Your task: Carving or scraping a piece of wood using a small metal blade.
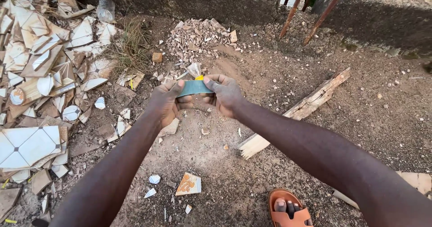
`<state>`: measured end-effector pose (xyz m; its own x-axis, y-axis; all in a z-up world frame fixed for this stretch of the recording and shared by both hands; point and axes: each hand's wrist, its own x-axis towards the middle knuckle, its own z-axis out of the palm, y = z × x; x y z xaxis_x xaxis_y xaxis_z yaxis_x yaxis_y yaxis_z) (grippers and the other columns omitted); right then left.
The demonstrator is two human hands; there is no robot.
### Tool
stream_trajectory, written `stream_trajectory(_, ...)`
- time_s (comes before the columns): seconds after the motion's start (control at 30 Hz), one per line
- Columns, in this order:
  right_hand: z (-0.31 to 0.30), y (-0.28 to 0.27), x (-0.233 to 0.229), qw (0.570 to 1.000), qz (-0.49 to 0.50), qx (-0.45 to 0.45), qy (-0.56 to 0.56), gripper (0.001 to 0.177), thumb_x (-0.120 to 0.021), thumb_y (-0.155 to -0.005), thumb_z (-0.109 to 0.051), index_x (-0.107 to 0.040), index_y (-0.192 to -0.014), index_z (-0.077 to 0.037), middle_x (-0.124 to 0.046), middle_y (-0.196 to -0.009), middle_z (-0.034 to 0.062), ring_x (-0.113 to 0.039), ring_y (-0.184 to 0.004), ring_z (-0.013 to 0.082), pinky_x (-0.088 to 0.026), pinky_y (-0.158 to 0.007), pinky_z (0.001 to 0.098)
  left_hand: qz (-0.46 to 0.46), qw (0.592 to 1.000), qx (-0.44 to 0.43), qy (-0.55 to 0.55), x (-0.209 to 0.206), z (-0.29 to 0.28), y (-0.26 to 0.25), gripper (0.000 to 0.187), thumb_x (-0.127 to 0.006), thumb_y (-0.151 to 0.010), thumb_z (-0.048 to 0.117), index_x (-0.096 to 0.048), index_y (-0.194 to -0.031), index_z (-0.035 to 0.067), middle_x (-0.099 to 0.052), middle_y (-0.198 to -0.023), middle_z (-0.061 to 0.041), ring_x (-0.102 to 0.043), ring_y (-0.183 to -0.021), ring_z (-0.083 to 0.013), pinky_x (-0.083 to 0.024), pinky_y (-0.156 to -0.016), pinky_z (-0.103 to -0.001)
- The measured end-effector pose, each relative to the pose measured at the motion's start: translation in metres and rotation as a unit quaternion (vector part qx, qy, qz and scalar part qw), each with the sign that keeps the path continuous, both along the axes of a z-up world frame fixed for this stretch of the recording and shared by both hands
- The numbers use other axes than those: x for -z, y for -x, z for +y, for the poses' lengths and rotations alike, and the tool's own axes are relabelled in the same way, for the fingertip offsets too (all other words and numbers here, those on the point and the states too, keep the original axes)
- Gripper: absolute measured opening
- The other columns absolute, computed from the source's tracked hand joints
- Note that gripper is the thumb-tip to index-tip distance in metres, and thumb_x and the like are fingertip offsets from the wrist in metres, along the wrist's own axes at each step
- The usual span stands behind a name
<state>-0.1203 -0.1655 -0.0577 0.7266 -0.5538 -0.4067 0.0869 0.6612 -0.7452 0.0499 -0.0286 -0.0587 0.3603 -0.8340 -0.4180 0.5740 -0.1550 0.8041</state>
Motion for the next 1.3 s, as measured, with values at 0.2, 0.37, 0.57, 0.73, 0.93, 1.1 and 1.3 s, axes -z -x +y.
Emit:
stream_trajectory(0.2,-0.005,0.009,-0.01,0.767,0.102,-0.128,0.621,0.034,-0.06,-0.101,-0.008,-0.061,-0.135,-0.006,-0.071,-0.115,0.0175,-0.069,-0.1,0.0299,-0.058,-0.088,0.0451,-0.126,0.983,0.043,-0.127,-0.041,0.002,0.022,0.034,-0.064,-0.094,0.021,-0.065,-0.116,-0.006,-0.073,-0.088,-0.016,-0.073,-0.067,-0.0203,-0.069,-0.066,-0.038)
stream_trajectory(0.37,-0.013,0.037,-0.05,0.712,0.123,-0.337,0.604,0.073,-0.069,-0.085,-0.024,-0.04,-0.15,-0.008,-0.069,-0.117,0.0171,-0.068,-0.107,0.0292,-0.051,-0.096,0.0447,-0.097,0.987,0.102,-0.082,-0.022,-0.004,0.042,0.028,-0.065,-0.098,0.016,-0.062,-0.117,-0.004,-0.073,-0.096,-0.018,-0.075,-0.074,-0.022,-0.066,-0.065,-0.037)
stream_trajectory(0.57,-0.036,0.09,-0.032,0.682,0.196,-0.416,0.568,0.058,-0.074,-0.09,-0.034,-0.051,-0.135,-0.005,-0.068,-0.113,0.0147,-0.066,-0.1,0.0255,-0.054,-0.09,0.0433,-0.015,0.994,0.093,-0.063,0.007,-0.02,0.105,0.041,-0.06,-0.1,0.023,-0.057,-0.13,-0.005,-0.07,-0.112,-0.021,-0.075,-0.088,-0.0245,-0.07,-0.071,-0.033)
stream_trajectory(0.73,-0.065,0.133,-0.016,0.572,0.341,-0.454,0.592,0.04,-0.074,-0.091,-0.033,-0.062,-0.12,-0.008,-0.071,-0.102,0.011,-0.066,-0.09,0.0237,-0.055,-0.086,0.0425,-0.141,0.968,0.121,-0.167,0.076,-0.023,0.163,0.054,-0.054,-0.099,0.033,-0.048,-0.147,0.007,-0.062,-0.127,-0.025,-0.07,-0.1,-0.0362,-0.059,-0.07,-0.043)
stream_trajectory(0.93,-0.084,0.145,0.01,0.711,0.283,-0.342,0.546,0.044,-0.071,-0.085,-0.02,-0.059,-0.125,-0.005,-0.071,-0.1,0.0091,-0.07,-0.082,0.021,-0.058,-0.079,0.0426,-0.6,0.659,0.443,-0.101,0.026,-0.012,0.2,0.095,-0.07,-0.088,0.058,-0.027,-0.15,0.001,-0.042,-0.138,-0.028,-0.043,-0.125,-0.0433,-0.046,-0.1,-0.058)
stream_trajectory(1.1,-0.086,0.133,0.013,0.703,0.328,-0.336,0.535,0.03,-0.069,-0.094,-0.031,-0.064,-0.114,-0.009,-0.071,-0.093,0.0098,-0.069,-0.078,0.0232,-0.057,-0.079,0.0432,-0.709,0.579,0.401,-0.031,0.081,-0.011,0.193,0.092,-0.079,-0.082,0.058,-0.041,-0.14,-0.003,-0.049,-0.13,-0.027,-0.049,-0.12,-0.0432,-0.052,-0.098,-0.054)
stream_trajectory(1.3,-0.079,0.117,0.017,0.639,0.333,-0.374,0.583,0.034,-0.068,-0.096,-0.029,-0.063,-0.119,-0.006,-0.07,-0.095,0.0124,-0.068,-0.079,0.0239,-0.058,-0.08,0.0446,-0.688,0.576,0.431,-0.093,0.057,0.0,0.209,0.081,-0.081,-0.077,0.055,-0.055,-0.129,-0.002,-0.05,-0.125,-0.022,-0.048,-0.116,-0.0372,-0.057,-0.088,-0.048)
